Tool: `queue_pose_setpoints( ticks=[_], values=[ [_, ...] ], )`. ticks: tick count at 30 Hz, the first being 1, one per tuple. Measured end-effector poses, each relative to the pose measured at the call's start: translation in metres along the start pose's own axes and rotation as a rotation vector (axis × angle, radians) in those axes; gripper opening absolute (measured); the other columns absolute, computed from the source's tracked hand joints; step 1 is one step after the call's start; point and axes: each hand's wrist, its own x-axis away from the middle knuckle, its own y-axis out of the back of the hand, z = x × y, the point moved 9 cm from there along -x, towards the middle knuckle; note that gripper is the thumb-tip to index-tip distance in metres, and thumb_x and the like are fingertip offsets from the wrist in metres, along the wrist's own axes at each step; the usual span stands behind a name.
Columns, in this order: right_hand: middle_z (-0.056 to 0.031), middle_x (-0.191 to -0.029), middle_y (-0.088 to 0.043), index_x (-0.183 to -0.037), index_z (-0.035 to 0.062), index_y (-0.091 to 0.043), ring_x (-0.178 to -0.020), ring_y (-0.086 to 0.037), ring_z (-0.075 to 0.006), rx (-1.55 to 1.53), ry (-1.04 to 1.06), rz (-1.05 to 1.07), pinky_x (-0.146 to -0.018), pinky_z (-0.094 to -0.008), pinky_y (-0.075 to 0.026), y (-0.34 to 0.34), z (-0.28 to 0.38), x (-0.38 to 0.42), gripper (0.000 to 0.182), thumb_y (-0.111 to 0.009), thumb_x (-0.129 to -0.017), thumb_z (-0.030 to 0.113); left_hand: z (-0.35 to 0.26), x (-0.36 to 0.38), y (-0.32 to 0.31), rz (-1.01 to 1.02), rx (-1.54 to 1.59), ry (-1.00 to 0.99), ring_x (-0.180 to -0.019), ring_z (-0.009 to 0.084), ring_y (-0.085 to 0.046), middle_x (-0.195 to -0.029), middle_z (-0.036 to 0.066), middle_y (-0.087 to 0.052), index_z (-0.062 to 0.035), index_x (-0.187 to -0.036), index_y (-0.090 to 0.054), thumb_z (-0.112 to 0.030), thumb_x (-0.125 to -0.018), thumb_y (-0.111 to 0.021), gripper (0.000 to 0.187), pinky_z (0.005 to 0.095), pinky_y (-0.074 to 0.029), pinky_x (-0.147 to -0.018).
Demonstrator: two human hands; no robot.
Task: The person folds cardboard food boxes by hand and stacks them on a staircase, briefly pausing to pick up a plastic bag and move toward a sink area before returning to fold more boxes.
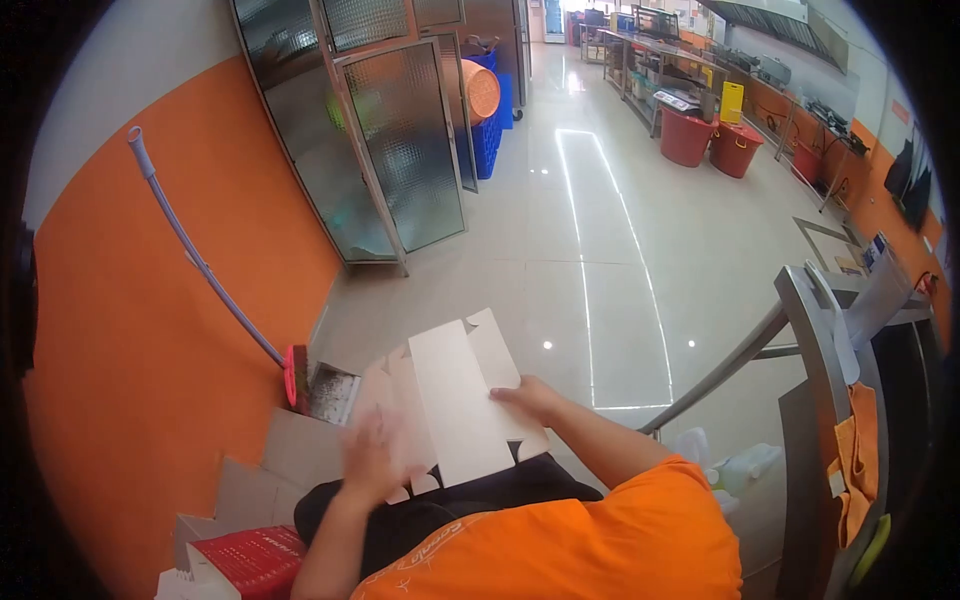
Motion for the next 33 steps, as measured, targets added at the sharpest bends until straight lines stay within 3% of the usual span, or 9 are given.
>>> queue_pose_setpoints(
  ticks=[6,10,13,15,16,18,24,30,33],
  values=[
    [-0.0168,-0.094,-0.064,-0.109,-0.0081,-0.058,-0.080,-0.063,-0.0233,-0.093,-0.101,0.029,-0.072,-0.0347,-0.051,0.002,-0.024,-0.011,0.047,-0.067,-0.080,0.028,-0.034,0.011,-0.045,0.136,-0.160,-0.248,-0.132,0.0252,-0.028,-0.137,0.012,-0.034,-0.0266,-0.138,-0.034,-0.036,-0.066,-0.075,0.083,0.0645,-0.018,-0.103],
    [-0.0186,-0.100,-0.061,-0.114,-0.0078,-0.054,-0.087,-0.062,-0.0265,-0.133,-0.104,0.030,-0.076,-0.0366,-0.050,0.006,-0.023,-0.011,0.053,-0.067,-0.080,0.031,-0.029,0.004,-0.040,-0.163,-0.086,-0.274,-0.107,0.0231,-0.054,-0.120,0.010,-0.053,-0.0088,-0.122,-0.050,-0.013,-0.079,-0.052,0.043,0.0475,-0.042,-0.088],
    [-0.0195,-0.112,-0.055,-0.122,-0.0049,-0.046,-0.102,-0.056,-0.0298,0.503,0.176,-0.253,-0.086,-0.0404,-0.045,0.019,0.016,0.011,0.064,-0.068,-0.078,0.036,-0.039,0.006,-0.024,-0.288,-0.126,-0.352,-0.090,0.0209,-0.060,-0.101,0.009,-0.059,-0.0029,-0.110,-0.056,-0.011,-0.078,-0.051,0.033,0.0351,-0.048,-0.074],
    [-0.0178,-0.124,-0.048,-0.127,0.0010,-0.042,-0.116,-0.046,-0.0297,1.006,0.845,-0.447,-0.095,-0.0443,-0.039,-0.014,0.083,0.073,0.072,-0.071,-0.074,0.040,-0.043,0.000,-0.014,-0.263,-0.093,-0.326,-0.086,0.0206,-0.061,-0.097,0.009,-0.058,-0.0027,-0.109,-0.056,-0.011,-0.077,-0.051,0.033,0.0328,-0.049,-0.071],
    [-0.0129,-0.125,-0.045,-0.126,0.0053,-0.044,-0.119,-0.041,-0.0295,0.959,0.939,-0.183,-0.096,-0.0455,-0.036,-0.040,0.091,0.093,0.072,-0.070,-0.071,0.045,-0.045,-0.002,-0.011,-0.205,-0.070,-0.298,-0.082,0.0215,-0.061,-0.094,0.008,-0.057,-0.0025,-0.108,-0.057,-0.009,-0.077,-0.052,0.032,0.0336,-0.050,-0.067],
    [-0.0120,-0.119,-0.048,-0.121,0.0041,-0.049,-0.113,-0.046,-0.0297,1.149,1.007,0.186,-0.093,-0.0440,-0.039,-0.086,0.069,0.118,0.055,-0.063,-0.078,0.035,-0.050,0.000,-0.016,-0.132,-0.041,-0.287,-0.078,0.0225,-0.061,-0.091,0.008,-0.056,-0.0022,-0.107,-0.058,-0.008,-0.077,-0.053,0.031,0.0343,-0.051,-0.062],
    [-0.0112,-0.102,-0.057,-0.105,0.0035,-0.057,-0.096,-0.058,-0.0275,1.175,1.104,0.054,-0.079,-0.0367,-0.048,-0.090,0.048,0.104,0.029,-0.050,-0.080,0.015,-0.049,-0.006,-0.013,-0.013,-0.004,-0.215,-0.076,0.0252,-0.061,-0.085,0.008,-0.057,-0.0060,-0.102,-0.061,-0.008,-0.078,-0.052,0.025,0.0366,-0.051,-0.063],
    [-0.0118,-0.082,-0.065,-0.092,0.0128,-0.067,-0.077,-0.062,-0.0315,0.968,0.538,0.614,-0.068,-0.0381,-0.048,-0.074,0.059,0.063,0.019,-0.060,-0.083,0.028,-0.041,-0.020,-0.016,0.435,0.362,-0.145,-0.080,0.0351,-0.060,-0.082,0.016,-0.063,-0.0081,-0.088,-0.066,-0.022,-0.082,-0.058,0.017,0.0412,-0.047,-0.070],
    [-0.0142,-0.075,-0.064,-0.088,0.0038,-0.065,-0.071,-0.062,-0.0291,0.871,0.290,0.724,-0.065,-0.0360,-0.047,-0.071,0.035,0.025,0.034,-0.068,-0.076,0.036,-0.023,-0.033,-0.053,0.469,0.629,-0.013,-0.078,0.0316,-0.062,-0.084,0.017,-0.064,-0.0069,-0.094,-0.064,-0.030,-0.081,-0.065,0.027,0.0357,-0.047,-0.072]
  ],
)
